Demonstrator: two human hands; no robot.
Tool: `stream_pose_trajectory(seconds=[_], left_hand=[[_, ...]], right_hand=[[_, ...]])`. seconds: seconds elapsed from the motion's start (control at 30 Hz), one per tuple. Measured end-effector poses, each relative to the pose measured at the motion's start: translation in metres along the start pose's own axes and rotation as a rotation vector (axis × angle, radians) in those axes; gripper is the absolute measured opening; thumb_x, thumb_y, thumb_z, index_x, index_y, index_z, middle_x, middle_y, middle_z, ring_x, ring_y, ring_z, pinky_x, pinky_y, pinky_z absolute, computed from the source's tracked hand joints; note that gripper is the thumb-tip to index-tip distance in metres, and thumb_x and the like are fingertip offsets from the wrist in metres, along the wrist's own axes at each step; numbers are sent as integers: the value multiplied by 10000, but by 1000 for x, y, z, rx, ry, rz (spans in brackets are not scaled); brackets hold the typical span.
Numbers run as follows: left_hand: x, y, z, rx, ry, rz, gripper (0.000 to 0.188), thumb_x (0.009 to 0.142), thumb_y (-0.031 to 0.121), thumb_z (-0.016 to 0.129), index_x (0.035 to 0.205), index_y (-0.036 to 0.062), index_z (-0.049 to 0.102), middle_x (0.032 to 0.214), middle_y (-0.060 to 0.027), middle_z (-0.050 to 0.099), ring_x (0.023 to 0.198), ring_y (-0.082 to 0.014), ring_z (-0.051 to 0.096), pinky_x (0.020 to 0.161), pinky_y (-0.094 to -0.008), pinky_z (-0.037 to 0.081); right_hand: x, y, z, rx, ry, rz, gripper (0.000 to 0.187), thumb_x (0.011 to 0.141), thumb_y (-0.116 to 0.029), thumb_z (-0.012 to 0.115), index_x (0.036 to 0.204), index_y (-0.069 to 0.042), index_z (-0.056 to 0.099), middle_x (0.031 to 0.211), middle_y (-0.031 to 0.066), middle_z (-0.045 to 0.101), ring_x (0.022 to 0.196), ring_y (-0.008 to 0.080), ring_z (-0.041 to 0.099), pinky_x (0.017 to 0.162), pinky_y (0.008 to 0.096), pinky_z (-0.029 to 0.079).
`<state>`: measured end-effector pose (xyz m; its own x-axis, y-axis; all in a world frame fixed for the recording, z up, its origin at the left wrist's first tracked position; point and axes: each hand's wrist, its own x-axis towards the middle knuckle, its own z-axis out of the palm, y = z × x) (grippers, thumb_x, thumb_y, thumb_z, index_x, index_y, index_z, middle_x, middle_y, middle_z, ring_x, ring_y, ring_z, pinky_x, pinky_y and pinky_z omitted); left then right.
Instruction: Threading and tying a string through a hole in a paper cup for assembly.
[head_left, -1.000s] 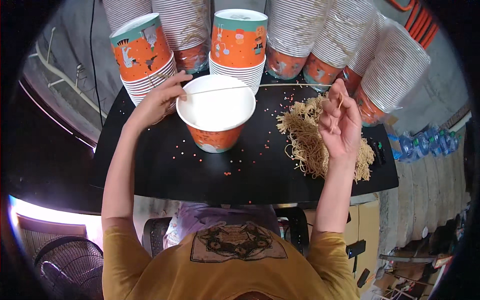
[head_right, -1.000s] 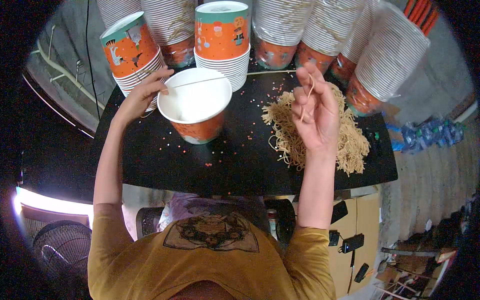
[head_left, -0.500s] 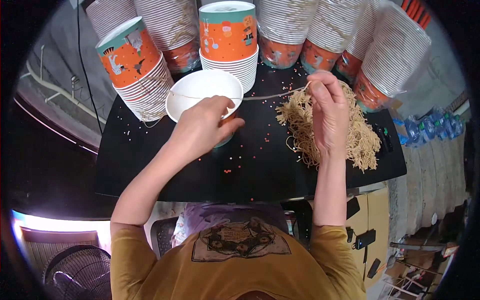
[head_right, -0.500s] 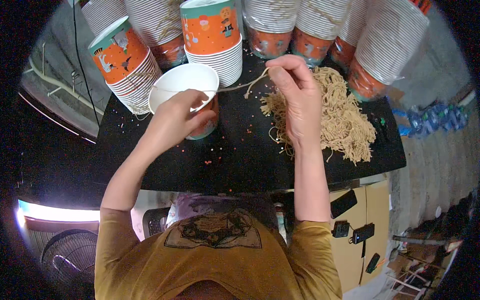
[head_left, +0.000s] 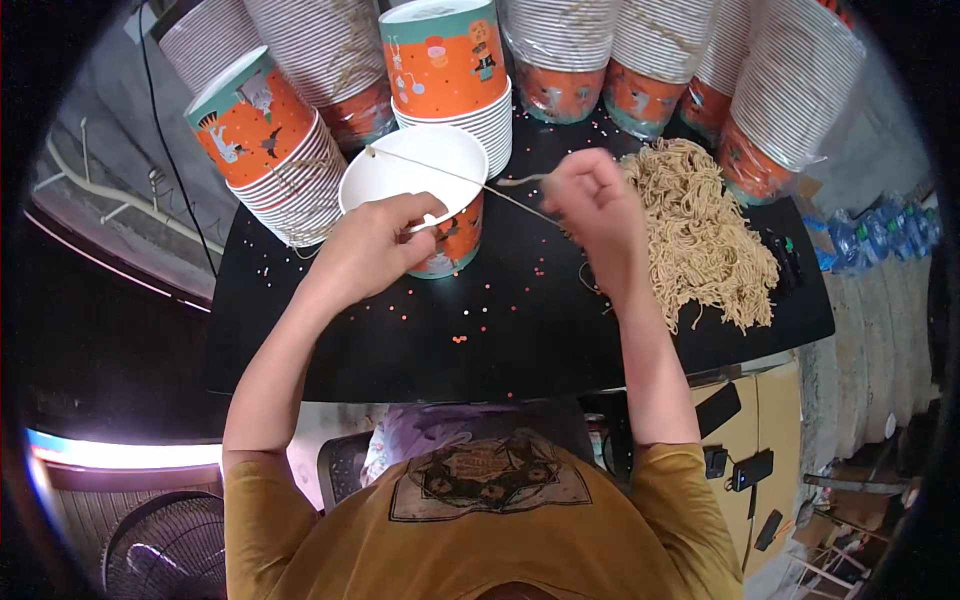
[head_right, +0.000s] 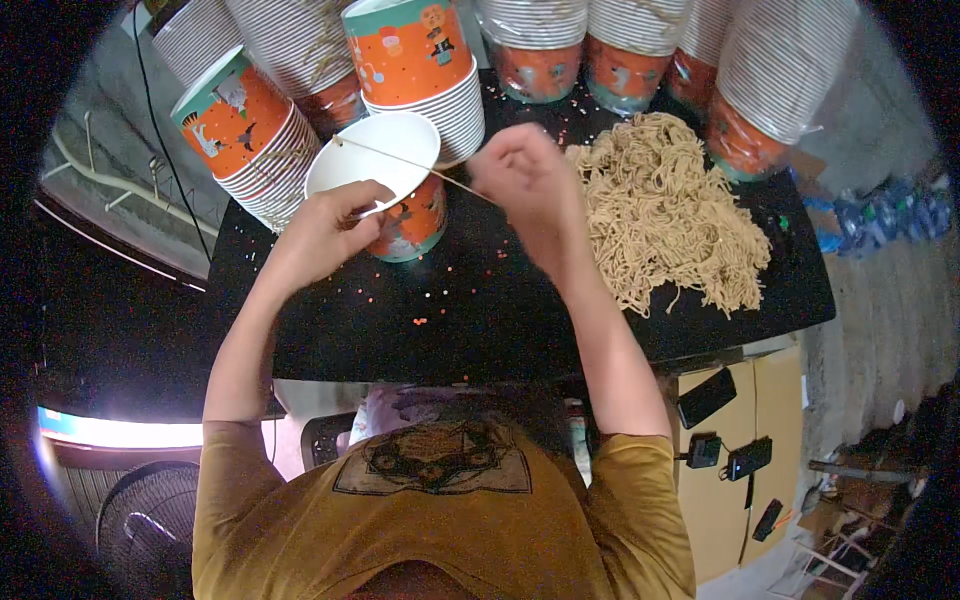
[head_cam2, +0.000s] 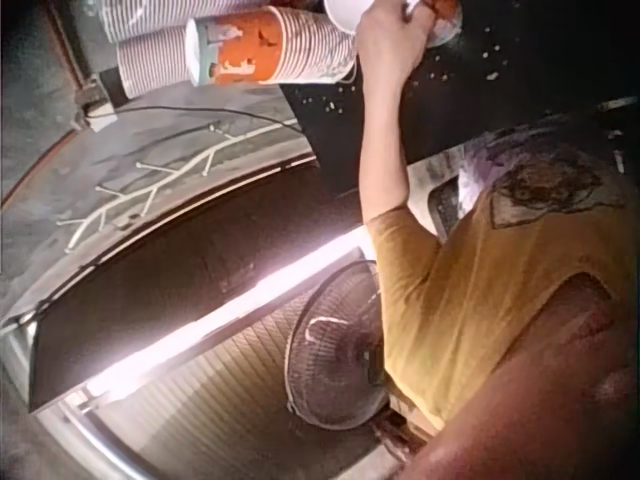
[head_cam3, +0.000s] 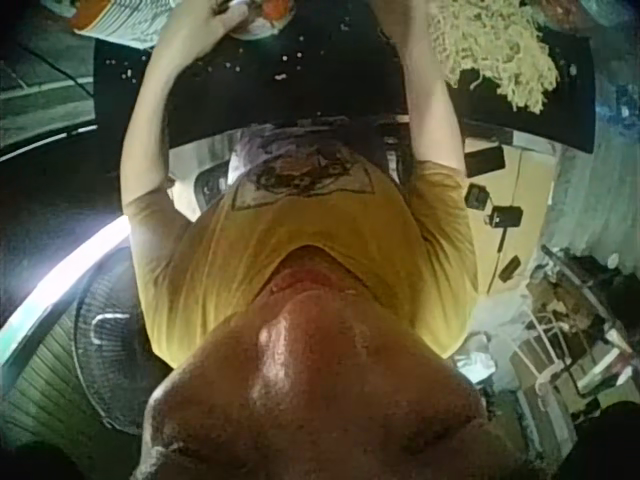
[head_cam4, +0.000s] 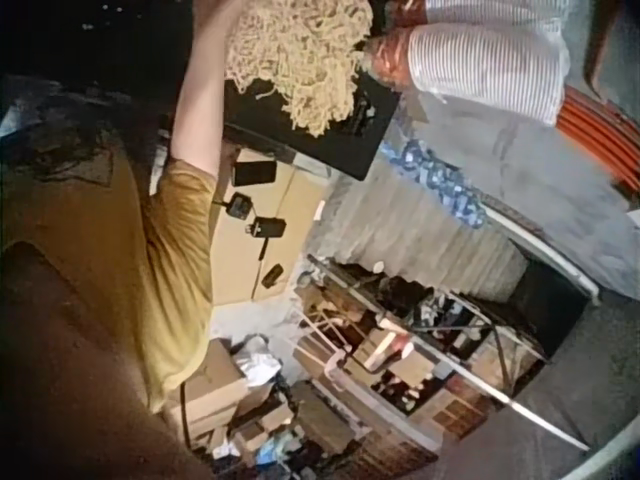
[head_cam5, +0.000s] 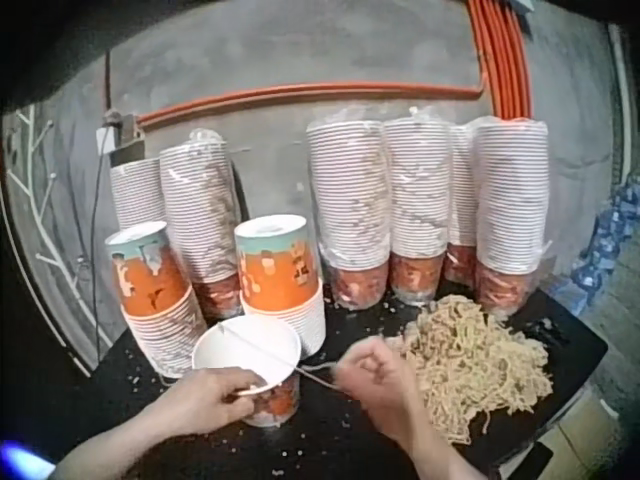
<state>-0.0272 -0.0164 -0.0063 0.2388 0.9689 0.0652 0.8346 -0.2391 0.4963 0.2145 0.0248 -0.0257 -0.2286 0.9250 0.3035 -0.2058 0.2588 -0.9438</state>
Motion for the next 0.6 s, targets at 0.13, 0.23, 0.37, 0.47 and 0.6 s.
stream_pose_trajectory(seconds=[0.13, 0.23, 0.37, 0.47, 0.6], left_hand=[[3, 6, -2, 20, -53, -68, 227, 891, 78, 542, 1102, 12, 596, 851, -96, 689, 819, -169, 696, 728, -309, 552], [4, 2, 1, -34, -44, -76, 225, 888, 75, 540, 1097, 11, 591, 847, -94, 688, 803, -166, 691, 731, -302, 549], [5, 5, 1, -21, -53, -74, 219, 892, 82, 527, 1088, 6, 589, 844, -98, 687, 806, -161, 692, 745, -303, 548], [5, 6, 1, -35, -55, -63, 226, 895, 85, 518, 1096, 9, 588, 851, -101, 690, 818, -164, 695, 757, -306, 549], [5, 6, 1, -44, -62, -66, 239, 896, 83, 513, 1111, 10, 586, 869, -105, 696, 832, -170, 698, 768, -310, 551]], right_hand=[[-5, 43, 6, -129, -159, -111, 78, 901, -46, 612, 933, -57, 542, 791, -21, 637, 597, -23, 419, 504, 149, 315], [-13, 40, 12, -313, -130, -34, 126, 879, -112, 639, 961, -41, 573, 754, 16, 627, 628, 65, 547, 572, 242, 450], [-16, 42, 17, -444, -96, -108, 145, 863, -113, 653, 995, -59, 626, 835, 70, 684, 684, 150, 662, 605, 289, 507], [-18, 43, 16, -580, -48, -190, 139, 857, -122, 657, 988, -76, 650, 885, 91, 695, 752, 225, 696, 635, 325, 537], [-16, 52, 16, -763, 41, -414, 112, 855, -116, 659, 961, -82, 644, 840, 75, 681, 708, 234, 674, 601, 318, 523]])
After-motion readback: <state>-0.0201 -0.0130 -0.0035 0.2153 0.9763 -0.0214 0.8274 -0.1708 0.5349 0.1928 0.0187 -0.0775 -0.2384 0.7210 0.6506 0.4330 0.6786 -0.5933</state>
